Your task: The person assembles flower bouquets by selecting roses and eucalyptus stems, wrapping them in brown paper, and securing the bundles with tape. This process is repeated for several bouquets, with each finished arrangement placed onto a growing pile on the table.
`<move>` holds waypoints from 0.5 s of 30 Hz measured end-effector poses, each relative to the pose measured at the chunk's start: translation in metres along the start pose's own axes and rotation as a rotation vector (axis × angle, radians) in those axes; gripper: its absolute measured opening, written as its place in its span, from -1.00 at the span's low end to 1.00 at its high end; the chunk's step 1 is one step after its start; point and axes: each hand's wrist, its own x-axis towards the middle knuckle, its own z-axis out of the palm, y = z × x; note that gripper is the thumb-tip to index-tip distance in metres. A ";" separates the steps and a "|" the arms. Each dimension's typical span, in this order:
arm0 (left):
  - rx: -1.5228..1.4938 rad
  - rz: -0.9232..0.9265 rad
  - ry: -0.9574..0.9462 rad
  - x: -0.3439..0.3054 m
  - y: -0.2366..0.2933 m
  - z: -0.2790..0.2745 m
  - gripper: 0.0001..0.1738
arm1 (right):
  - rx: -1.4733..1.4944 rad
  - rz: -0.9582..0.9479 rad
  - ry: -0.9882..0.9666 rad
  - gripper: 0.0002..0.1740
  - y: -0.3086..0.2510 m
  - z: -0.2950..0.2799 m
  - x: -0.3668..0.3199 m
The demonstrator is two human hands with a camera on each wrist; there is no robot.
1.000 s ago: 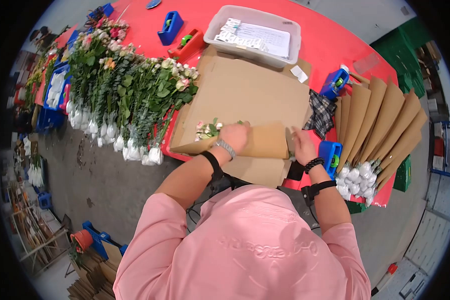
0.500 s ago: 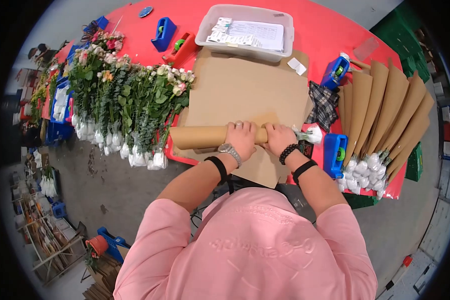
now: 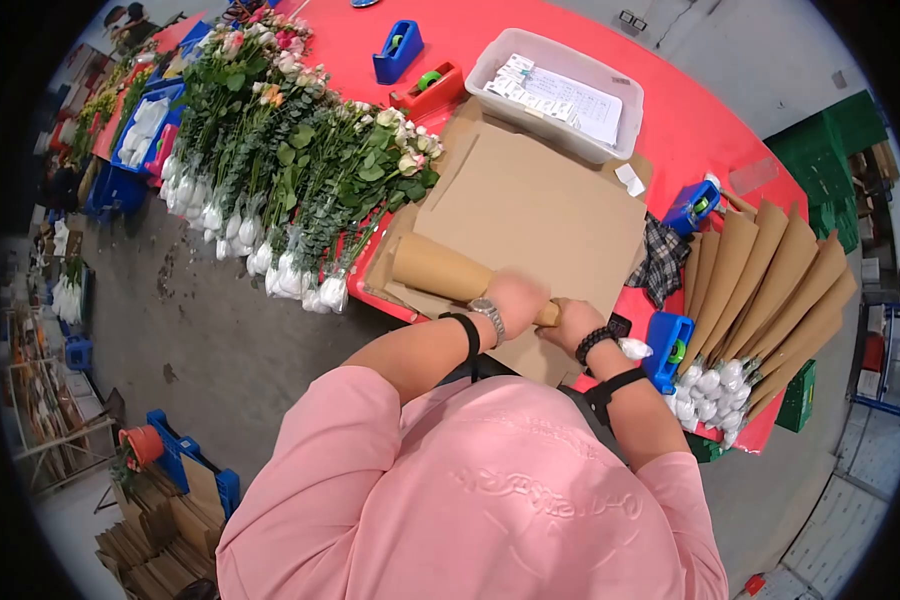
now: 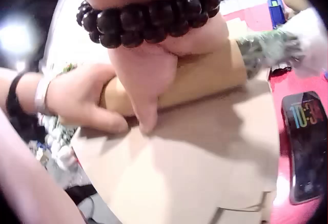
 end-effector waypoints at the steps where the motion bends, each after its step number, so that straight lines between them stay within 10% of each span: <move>1: -0.031 -0.026 -0.106 0.001 -0.001 -0.001 -0.68 | -0.007 0.007 0.005 -0.45 -0.001 0.010 -0.002; 3: -0.111 -0.005 -0.282 0.011 -0.010 -0.029 -0.70 | -0.129 -0.008 0.432 -0.39 0.003 0.031 -0.007; 5: -0.186 0.023 -0.466 0.009 -0.007 -0.033 -0.73 | -0.134 0.078 0.365 -0.37 -0.003 0.024 -0.010; 7: -0.030 0.130 -0.094 -0.004 -0.002 -0.023 -0.74 | 0.148 0.081 -0.101 -0.43 -0.007 0.010 -0.013; 9: -0.038 0.163 -0.145 -0.002 -0.001 -0.022 -0.73 | 0.230 0.078 -0.219 -0.46 -0.009 0.011 -0.022; 11: -0.053 0.199 -0.198 0.007 -0.002 -0.032 -0.72 | -0.096 0.095 0.393 -0.46 -0.015 0.031 -0.036; 13: -0.388 0.074 -0.817 0.021 -0.011 -0.050 -0.60 | -0.211 -0.032 0.550 -0.48 -0.001 0.039 -0.038; 15: -0.488 0.000 -0.877 0.014 -0.004 -0.046 -0.55 | -0.172 0.095 0.232 -0.48 -0.011 0.020 -0.044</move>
